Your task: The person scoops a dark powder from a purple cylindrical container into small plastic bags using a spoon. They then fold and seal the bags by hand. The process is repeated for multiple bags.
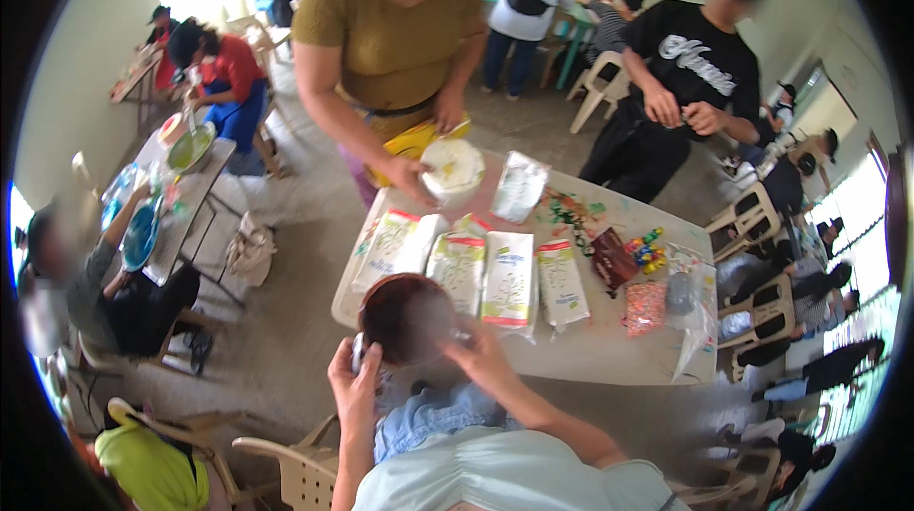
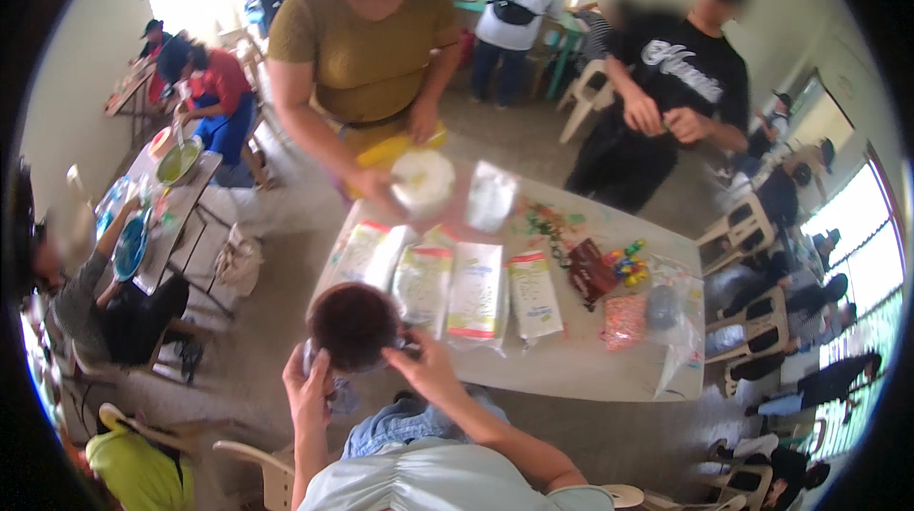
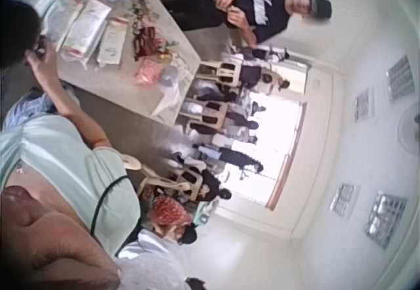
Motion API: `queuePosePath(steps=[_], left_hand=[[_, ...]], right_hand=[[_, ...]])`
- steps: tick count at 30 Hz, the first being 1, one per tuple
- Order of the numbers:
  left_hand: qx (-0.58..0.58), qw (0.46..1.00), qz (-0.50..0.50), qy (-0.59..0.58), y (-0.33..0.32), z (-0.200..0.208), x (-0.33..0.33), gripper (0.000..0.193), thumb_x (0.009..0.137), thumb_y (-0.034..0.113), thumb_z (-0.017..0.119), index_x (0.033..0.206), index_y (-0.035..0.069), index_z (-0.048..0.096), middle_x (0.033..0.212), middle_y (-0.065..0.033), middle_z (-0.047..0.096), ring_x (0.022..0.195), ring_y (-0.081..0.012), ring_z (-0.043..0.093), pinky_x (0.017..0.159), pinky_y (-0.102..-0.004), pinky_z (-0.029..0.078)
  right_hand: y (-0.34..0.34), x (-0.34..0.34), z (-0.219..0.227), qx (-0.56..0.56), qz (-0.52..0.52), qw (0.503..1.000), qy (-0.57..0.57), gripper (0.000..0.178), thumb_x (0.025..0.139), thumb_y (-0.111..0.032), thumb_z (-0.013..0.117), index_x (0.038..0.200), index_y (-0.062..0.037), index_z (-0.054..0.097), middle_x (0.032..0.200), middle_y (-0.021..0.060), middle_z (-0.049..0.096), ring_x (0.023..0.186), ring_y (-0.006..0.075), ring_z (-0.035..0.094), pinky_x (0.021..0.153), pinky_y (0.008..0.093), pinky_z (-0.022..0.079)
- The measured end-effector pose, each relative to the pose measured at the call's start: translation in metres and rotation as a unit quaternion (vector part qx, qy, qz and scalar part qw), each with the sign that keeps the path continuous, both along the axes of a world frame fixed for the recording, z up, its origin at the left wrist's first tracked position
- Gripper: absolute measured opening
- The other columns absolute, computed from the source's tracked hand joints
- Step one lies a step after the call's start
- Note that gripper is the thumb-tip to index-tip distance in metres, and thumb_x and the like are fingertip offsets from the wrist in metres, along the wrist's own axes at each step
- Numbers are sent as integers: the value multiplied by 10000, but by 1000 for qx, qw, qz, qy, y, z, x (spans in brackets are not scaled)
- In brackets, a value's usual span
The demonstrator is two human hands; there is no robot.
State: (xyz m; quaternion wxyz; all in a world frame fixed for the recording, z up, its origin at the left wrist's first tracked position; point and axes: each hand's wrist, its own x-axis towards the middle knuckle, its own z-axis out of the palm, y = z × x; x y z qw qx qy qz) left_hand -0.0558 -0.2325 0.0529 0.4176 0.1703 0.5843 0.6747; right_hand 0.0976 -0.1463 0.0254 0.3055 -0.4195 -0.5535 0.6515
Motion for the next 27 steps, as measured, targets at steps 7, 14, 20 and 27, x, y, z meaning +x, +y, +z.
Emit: queuePosePath(steps=[7, 14, 20, 27], left_hand=[[19, 996, -9, 83, -7, -13, -5, 242, 790, 82, 606, 616, 70, 437, 570, 72, 408, 479, 3, 309, 404, -174, 217], [25, 995, 23, 90, -12, -11, -7, 222, 787, 65, 606, 629, 52, 450, 591, 62, 434, 529, -6, 336, 448, -176, 287], [13, 999, 33, 25, -34, -18, -20, 133, 782, 57, 608, 712, 47, 495, 589, 52, 455, 458, -1, 352, 384, -164, 301], [11, 996, 28, 84, -43, -31, -32, 153, 772, 58, 599, 905, -12, 575, 732, -5, 588, 521, -11, 451, 419, -141, 331]], right_hand=[[-8, 0, 9, -78, 10, 996, 30, 391, 774, -163, 646, 1072, 47, 504, 924, 102, 584, 762, 145, 592, 628, 243, 494], [-13, 8, -6, -26, 66, 997, -10, 410, 771, -320, 648, 975, 25, 562, 855, 77, 587, 631, 101, 541, 539, 235, 455], [-11, 40, 11, -104, 66, 991, -47, 462, 771, -358, 640, 1027, 13, 541, 902, 83, 599, 689, 124, 573, 541, 242, 482], [-10, 92, -2, -117, 15, 993, -25, 437, 794, -336, 619, 1046, 8, 522, 920, 77, 589, 804, 138, 579, 598, 241, 504]])
